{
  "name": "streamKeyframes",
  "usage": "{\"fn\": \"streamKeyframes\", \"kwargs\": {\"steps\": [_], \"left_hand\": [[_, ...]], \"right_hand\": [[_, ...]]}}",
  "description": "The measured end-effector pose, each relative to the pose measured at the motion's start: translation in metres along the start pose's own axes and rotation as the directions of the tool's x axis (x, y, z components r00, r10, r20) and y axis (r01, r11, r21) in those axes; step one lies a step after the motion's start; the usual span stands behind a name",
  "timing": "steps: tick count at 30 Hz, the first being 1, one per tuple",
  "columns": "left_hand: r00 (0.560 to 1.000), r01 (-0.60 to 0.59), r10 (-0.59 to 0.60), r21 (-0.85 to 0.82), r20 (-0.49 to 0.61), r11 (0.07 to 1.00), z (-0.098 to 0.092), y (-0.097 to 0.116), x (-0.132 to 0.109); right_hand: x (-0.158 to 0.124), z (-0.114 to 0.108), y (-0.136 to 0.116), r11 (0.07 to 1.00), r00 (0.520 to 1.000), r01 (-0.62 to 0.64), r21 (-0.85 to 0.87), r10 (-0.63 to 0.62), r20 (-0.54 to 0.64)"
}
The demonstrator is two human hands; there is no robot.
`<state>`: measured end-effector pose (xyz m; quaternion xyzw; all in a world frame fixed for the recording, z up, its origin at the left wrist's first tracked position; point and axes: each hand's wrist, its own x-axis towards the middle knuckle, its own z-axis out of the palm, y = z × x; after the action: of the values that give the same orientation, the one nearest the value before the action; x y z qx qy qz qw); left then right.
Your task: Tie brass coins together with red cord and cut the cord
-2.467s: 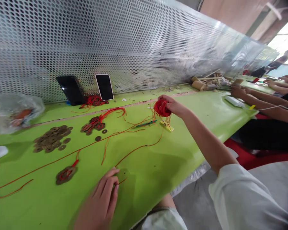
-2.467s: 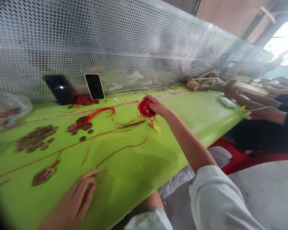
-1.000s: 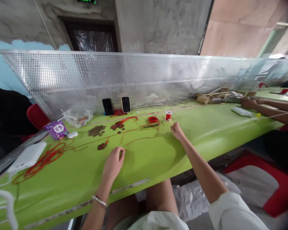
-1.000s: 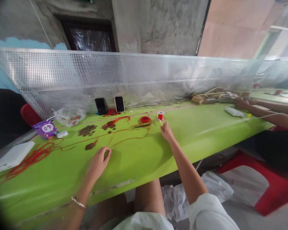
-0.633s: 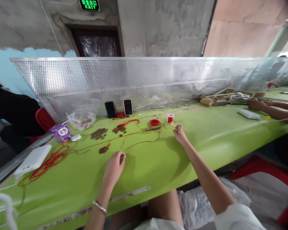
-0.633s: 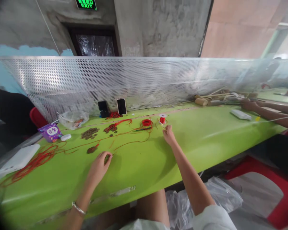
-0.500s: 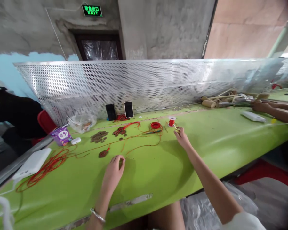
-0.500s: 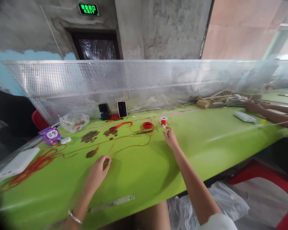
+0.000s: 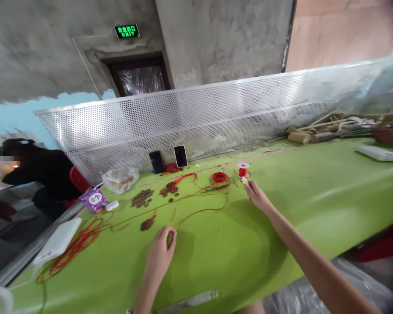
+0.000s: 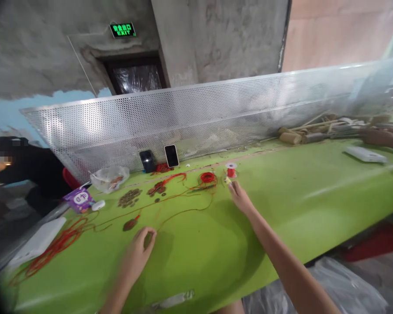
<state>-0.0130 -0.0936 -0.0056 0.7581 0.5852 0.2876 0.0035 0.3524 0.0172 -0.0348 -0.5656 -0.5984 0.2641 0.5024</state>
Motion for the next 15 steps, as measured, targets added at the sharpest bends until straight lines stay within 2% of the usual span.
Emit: {"fn": "streamKeyframes", "kwargs": {"steps": [3, 5, 6, 8, 10, 11, 13, 15], "left_hand": [[1.000, 0.013, -0.013, -0.014, 0.014, 1.000, 0.000, -0.003, 0.000], [0.999, 0.004, -0.005, 0.025, 0.031, 1.000, 0.001, -0.003, -0.001], [0.999, -0.015, 0.013, 0.068, 0.030, 0.998, 0.001, -0.002, -0.002], [0.996, -0.079, 0.083, 0.187, -0.016, 0.979, 0.002, 0.000, -0.005], [0.979, -0.138, 0.176, 0.303, -0.100, 0.943, 0.003, 0.000, -0.009], [0.966, -0.159, 0.219, 0.352, -0.137, 0.923, 0.004, 0.000, -0.011], [0.949, -0.166, 0.260, 0.415, -0.181, 0.895, 0.005, -0.004, -0.017], [0.952, -0.163, 0.260, 0.451, -0.163, 0.878, 0.004, -0.007, -0.022]], "right_hand": [[-0.005, 0.016, -0.015, 0.999, 0.980, 0.030, 0.026, -0.035, 0.194], [-0.011, 0.036, -0.034, 0.997, 0.932, 0.052, 0.064, -0.072, 0.354], [-0.014, 0.049, -0.046, 0.992, 0.882, 0.057, 0.113, -0.104, 0.459], [-0.019, 0.076, -0.069, 0.954, 0.687, -0.037, 0.297, -0.192, 0.701], [-0.021, 0.103, -0.084, 0.929, 0.525, -0.053, 0.367, -0.287, 0.801], [-0.020, 0.115, -0.087, 0.920, 0.480, -0.077, 0.384, -0.304, 0.823], [-0.016, 0.133, -0.086, 0.919, 0.447, -0.152, 0.364, -0.265, 0.855], [-0.010, 0.143, -0.079, 0.920, 0.472, -0.208, 0.332, -0.203, 0.858]]}}
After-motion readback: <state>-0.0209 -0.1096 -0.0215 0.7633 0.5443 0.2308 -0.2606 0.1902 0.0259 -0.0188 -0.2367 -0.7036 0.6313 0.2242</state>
